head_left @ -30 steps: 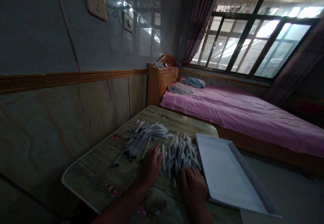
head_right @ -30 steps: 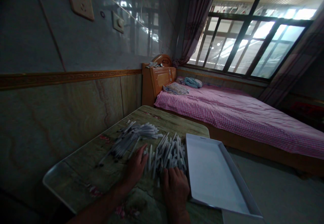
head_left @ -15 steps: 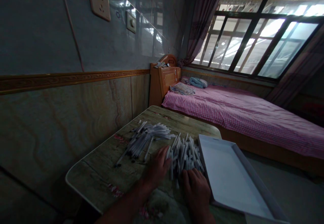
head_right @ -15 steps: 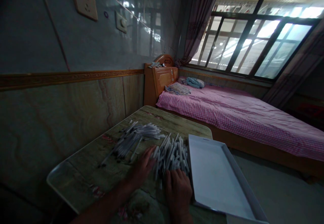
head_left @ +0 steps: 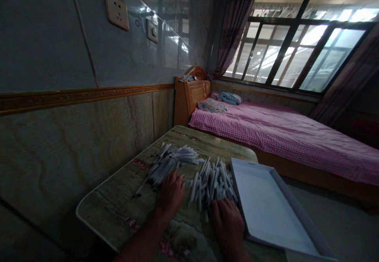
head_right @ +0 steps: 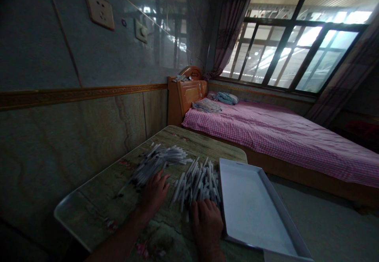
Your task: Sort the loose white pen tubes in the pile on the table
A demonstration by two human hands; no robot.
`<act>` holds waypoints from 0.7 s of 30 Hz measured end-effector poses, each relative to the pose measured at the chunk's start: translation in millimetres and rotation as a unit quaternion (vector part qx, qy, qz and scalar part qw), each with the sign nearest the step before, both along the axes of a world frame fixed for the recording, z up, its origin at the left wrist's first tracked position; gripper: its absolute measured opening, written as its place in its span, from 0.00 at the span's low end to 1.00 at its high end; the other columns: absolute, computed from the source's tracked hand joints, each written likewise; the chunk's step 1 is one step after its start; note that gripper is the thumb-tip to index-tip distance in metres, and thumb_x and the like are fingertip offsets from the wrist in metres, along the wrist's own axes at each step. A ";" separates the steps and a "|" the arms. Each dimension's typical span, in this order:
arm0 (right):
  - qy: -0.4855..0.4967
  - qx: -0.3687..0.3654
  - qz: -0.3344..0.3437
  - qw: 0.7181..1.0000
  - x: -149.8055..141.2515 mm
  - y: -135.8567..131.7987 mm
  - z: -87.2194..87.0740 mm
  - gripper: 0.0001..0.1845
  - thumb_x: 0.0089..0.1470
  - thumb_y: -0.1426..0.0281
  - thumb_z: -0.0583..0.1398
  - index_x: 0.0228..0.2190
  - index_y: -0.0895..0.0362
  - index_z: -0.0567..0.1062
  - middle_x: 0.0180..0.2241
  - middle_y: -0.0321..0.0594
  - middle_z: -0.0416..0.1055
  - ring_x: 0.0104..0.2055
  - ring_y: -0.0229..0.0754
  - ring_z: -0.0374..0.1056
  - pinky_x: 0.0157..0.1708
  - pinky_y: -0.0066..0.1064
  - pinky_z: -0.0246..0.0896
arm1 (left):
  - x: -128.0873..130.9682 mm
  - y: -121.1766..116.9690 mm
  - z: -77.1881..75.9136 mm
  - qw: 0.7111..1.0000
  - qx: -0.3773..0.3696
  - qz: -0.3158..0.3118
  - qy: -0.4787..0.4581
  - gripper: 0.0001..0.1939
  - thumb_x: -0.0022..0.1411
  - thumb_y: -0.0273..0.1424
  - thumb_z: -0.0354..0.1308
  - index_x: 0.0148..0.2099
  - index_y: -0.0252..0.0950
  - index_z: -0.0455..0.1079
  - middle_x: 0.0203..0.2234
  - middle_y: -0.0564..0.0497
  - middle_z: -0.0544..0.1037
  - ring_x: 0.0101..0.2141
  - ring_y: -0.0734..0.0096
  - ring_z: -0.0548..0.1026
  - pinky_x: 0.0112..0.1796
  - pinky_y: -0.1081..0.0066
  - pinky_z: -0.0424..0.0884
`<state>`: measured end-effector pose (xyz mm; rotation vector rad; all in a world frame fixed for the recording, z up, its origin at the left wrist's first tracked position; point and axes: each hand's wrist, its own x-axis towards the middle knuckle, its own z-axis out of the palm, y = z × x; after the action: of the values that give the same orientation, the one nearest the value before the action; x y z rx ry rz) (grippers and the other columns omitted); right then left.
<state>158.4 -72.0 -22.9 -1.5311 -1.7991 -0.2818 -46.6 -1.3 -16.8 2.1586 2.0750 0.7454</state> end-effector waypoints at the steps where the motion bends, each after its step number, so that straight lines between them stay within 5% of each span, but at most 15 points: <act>1: 0.002 0.000 0.000 1.000 0.1 0.2 -0.3 0.25 0.68 0.57 0.48 0.22 0.51 0.68 0.24 0.36 0.68 0.29 0.42 0.65 0.32 0.33 0.51 | -0.4 0.4 0.4 1.000 -0.010 -0.013 -0.003 0.18 0.62 0.22 0.54 0.52 0.38 0.74 0.57 0.42 0.73 0.56 0.57 0.70 0.55 0.59 0.65; 7: 0.002 -0.004 -0.005 1.000 -0.6 0.6 0.0 0.25 0.68 0.57 0.48 0.21 0.51 0.67 0.24 0.36 0.68 0.30 0.42 0.66 0.32 0.32 0.51 | -6.3 2.8 2.8 0.998 -0.030 -0.042 -0.021 0.21 0.62 0.17 0.50 0.52 0.40 0.74 0.54 0.45 0.74 0.54 0.65 0.72 0.54 0.66 0.65; 21: 0.013 0.005 0.004 1.000 -2.5 0.1 1.7 0.26 0.68 0.58 0.48 0.21 0.52 0.68 0.23 0.35 0.68 0.29 0.40 0.65 0.32 0.31 0.51 | -8.6 -12.0 17.7 0.996 -0.070 -0.012 0.061 0.26 0.59 0.17 0.51 0.59 0.37 0.68 0.48 0.42 0.77 0.48 0.60 0.75 0.49 0.64 0.69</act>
<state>155.9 -71.9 -21.1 -1.5135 -1.7806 -0.2657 -55.1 -13.3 0.9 2.1988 2.0835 0.4598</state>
